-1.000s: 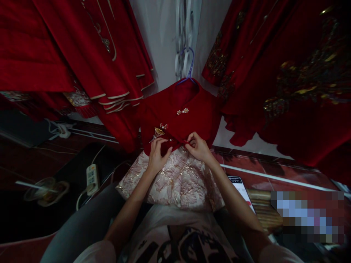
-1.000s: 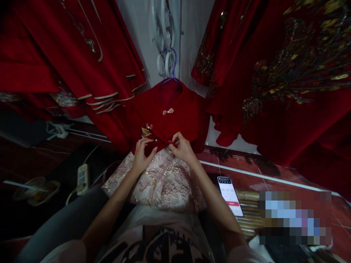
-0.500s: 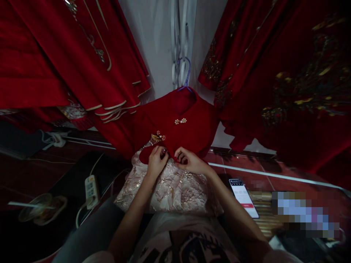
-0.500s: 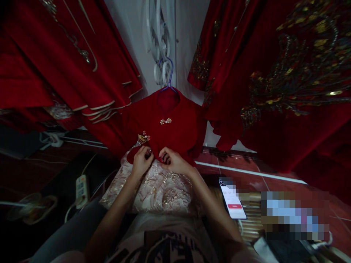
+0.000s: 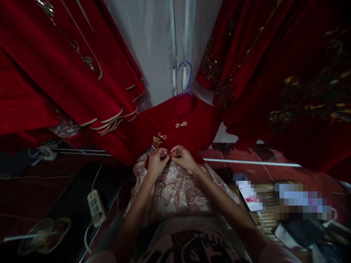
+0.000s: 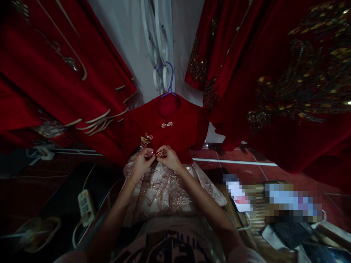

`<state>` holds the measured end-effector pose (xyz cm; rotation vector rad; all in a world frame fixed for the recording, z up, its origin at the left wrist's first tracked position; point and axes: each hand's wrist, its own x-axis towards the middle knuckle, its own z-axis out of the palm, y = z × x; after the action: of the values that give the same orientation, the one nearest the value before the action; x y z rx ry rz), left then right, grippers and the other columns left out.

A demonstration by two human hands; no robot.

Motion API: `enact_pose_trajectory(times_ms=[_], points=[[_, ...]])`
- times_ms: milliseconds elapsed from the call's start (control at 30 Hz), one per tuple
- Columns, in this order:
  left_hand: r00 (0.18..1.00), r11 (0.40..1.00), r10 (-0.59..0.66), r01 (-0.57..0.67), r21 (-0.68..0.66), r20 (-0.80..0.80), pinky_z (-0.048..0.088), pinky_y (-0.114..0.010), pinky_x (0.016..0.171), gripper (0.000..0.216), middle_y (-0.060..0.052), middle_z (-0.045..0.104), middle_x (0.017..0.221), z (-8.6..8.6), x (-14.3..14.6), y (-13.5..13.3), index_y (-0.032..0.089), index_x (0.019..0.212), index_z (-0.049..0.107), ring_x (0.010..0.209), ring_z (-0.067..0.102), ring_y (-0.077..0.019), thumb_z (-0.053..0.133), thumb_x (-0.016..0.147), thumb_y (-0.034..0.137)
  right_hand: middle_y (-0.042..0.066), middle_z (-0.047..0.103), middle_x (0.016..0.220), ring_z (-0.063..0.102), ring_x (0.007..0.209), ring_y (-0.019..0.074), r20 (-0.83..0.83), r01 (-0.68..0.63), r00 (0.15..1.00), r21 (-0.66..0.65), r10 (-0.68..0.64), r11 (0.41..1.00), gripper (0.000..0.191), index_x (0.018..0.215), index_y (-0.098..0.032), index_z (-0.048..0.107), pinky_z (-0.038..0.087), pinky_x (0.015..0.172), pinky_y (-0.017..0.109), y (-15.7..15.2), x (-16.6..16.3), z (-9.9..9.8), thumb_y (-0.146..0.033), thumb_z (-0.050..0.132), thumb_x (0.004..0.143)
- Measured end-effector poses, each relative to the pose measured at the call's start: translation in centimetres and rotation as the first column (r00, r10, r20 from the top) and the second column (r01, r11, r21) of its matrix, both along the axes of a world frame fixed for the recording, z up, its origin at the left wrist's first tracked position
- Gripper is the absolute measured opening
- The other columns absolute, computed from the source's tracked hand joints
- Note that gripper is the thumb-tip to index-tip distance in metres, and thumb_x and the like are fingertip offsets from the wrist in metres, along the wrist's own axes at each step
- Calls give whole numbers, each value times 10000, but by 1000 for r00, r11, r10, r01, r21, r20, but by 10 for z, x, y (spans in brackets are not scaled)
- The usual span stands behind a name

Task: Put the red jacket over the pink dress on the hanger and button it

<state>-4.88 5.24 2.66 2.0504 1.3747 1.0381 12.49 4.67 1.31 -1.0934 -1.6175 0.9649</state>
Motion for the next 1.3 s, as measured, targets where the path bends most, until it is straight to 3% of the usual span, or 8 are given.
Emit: enact_pose_trajectory(times_ms=[133, 333, 500, 600, 833, 933, 1067, 1300], points=[[990, 994, 22, -7, -106, 141, 518, -244, 720, 158, -20, 644, 813, -3, -5, 9, 182, 933, 622, 751, 630, -127, 604, 807, 274, 28, 588, 966, 599, 824, 116, -74, 117, 990, -21, -119, 993, 199, 963, -188, 645, 516, 760, 257, 7, -14, -8, -218, 651, 766], [896, 936, 71, 92, -339, 439, 555, -254, 707, 233, -35, 688, 824, -13, -7, 16, 152, 912, 650, 742, 660, -132, 670, 734, 301, 35, 572, 986, 609, 826, 113, -168, 128, 976, -75, -139, 989, 203, 974, -196, 654, 540, 771, 268, 6, -16, -6, -279, 670, 790], [759, 897, 165, 149, -415, 630, 576, -275, 772, 296, -22, 692, 845, -23, -2, 14, 142, 918, 647, 750, 677, -121, 720, 701, 329, 44, 621, 1000, 615, 886, 126, -210, -1, 978, -92, -18, 996, 241, 1043, -206, 665, 519, 825, 281, 9, -8, -8, -315, 645, 829], [739, 883, 180, 170, -438, 650, 583, -274, 743, 329, -11, 682, 812, -25, 5, 14, 139, 852, 630, 724, 677, -122, 768, 645, 356, 43, 637, 992, 612, 892, 128, -233, -53, 972, -91, 30, 994, 258, 1068, -206, 663, 515, 821, 277, 8, -2, -12, -314, 640, 836], [887, 742, -120, 379, -554, 447, 557, -243, 643, 295, -7, 656, 725, 20, 2, 33, 141, 729, 589, 669, 655, -115, 789, 614, 325, 37, 614, 962, 600, 834, 111, -145, 62, 987, -70, -72, 996, 178, 975, -201, 696, 525, 747, 237, 2, 6, -2, -264, 653, 813], [907, 701, -199, 396, -593, 370, 526, -227, 604, 290, -5, 649, 665, 36, 5, 43, 139, 721, 566, 611, 633, -101, 785, 613, 296, 47, 595, 985, 604, 807, 105, -133, 137, 981, -27, -140, 990, 190, 992, -198, 697, 540, 719, 228, 0, 7, 5, -255, 639, 820], [915, 773, -173, 356, -526, 365, 450, -193, 527, 329, 29, 618, 584, 25, 20, 40, 161, 695, 485, 535, 588, -86, 776, 599, 283, 50, 625, 989, 622, 814, 109, -110, 140, 984, -13, -140, 990, 193, 993, -203, 710, 547, 764, 248, 0, 16, 3, -248, 633, 821], [894, 838, -100, 312, -447, 437, 479, -235, 658, 210, -2, 660, 668, 2, 18, 14, 137, 732, 580, 625, 616, -100, 730, 607, 215, 39, 649, 959, 643, 817, 119, -53, 62, 997, 10, -61, 998, 201, 1000, -223, 724, 546, 777, 269, -10, 32, -17, -256, 639, 822]])
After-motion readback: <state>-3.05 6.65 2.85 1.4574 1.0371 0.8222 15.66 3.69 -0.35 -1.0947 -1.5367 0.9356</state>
